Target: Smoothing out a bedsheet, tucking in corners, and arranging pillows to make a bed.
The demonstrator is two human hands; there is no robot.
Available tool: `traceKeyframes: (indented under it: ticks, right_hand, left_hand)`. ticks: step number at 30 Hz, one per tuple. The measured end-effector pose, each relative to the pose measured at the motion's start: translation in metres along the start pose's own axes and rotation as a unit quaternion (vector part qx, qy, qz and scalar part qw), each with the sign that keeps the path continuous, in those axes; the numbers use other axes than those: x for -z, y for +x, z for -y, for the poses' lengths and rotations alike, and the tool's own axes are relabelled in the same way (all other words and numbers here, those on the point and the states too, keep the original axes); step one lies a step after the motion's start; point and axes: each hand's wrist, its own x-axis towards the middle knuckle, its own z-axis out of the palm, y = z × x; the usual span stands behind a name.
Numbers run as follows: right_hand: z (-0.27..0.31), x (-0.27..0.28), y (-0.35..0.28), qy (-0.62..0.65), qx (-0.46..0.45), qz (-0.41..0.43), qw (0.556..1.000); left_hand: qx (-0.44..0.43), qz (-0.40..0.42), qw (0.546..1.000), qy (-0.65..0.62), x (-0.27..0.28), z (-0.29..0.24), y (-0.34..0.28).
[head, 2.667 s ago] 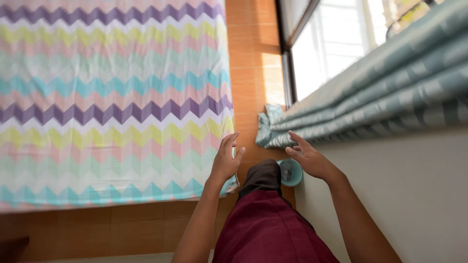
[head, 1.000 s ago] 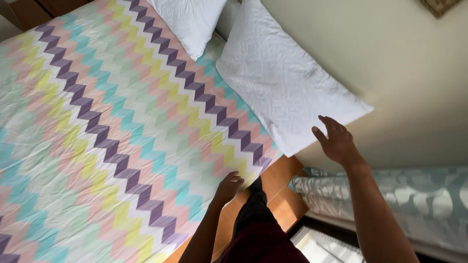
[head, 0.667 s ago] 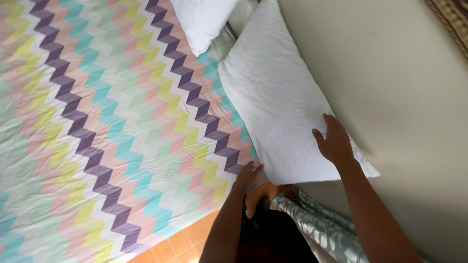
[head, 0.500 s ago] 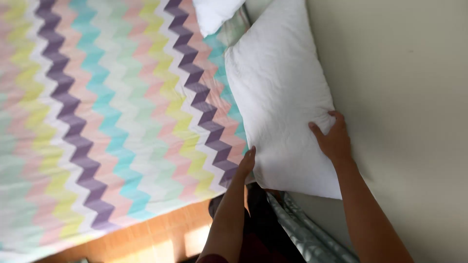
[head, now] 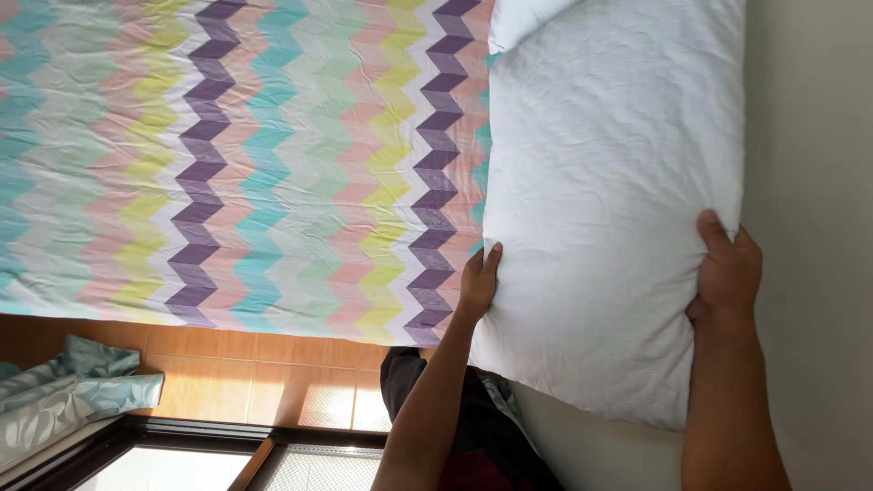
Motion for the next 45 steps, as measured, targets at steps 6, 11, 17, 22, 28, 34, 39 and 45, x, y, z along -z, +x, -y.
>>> traceKeyframes:
  ticks: [6, 11, 17, 22, 28, 34, 39, 45]
  right_hand:
    - [-0.096, 0.027, 0.034, -0.247, -0.2, -0.085, 0.944]
    - [-0.071, -0.024, 0.004, -0.429, -0.185, -0.031, 0.884]
    - [-0.117, -0.01, 0.018, -0.477, -0.098, -0.011, 0.873]
    - [-0.14, -0.03, 0.043, -0.452, 0.079, -0.043, 0.888]
    - [-0.1, -0.043, 0.043, -0.315, 0.161, -0.15, 0.923]
    - [-0.091, -0.01, 0.03, -0.427, -0.083, -0.092, 0.896]
    - [-0.088, 0.003, -0.023, -0.455, -0.087, -0.044, 0.885]
    - [-0.099, 0.061, -0.117, -0.573, -0.164, 0.031, 0.802]
  left_hand:
    - [-0.01, -0.101, 0.932, 0.348, 0.036, 0.065, 0.005]
    - [0.11, -0.059, 0.957, 0.263, 0.055, 0.141, -0.015]
    - [0.116, -0.039, 0.959, 0.256, 0.077, 0.202, 0.025]
    - [0.205, -0.028, 0.971, 0.124, 0.034, 0.189, 0.014]
    - [0.169, -0.048, 0.983, 0.049, 0.03, 0.175, 0.017]
    - [0.132, -0.057, 0.955, 0.259, 0.052, 0.19, 0.033]
    - [0.173, 0.0, 0.872, 0.459, 0.053, 0.175, -0.015]
    - [0.278, 0.28, 0.633, 0.666, 0.115, 0.192, -0.103]
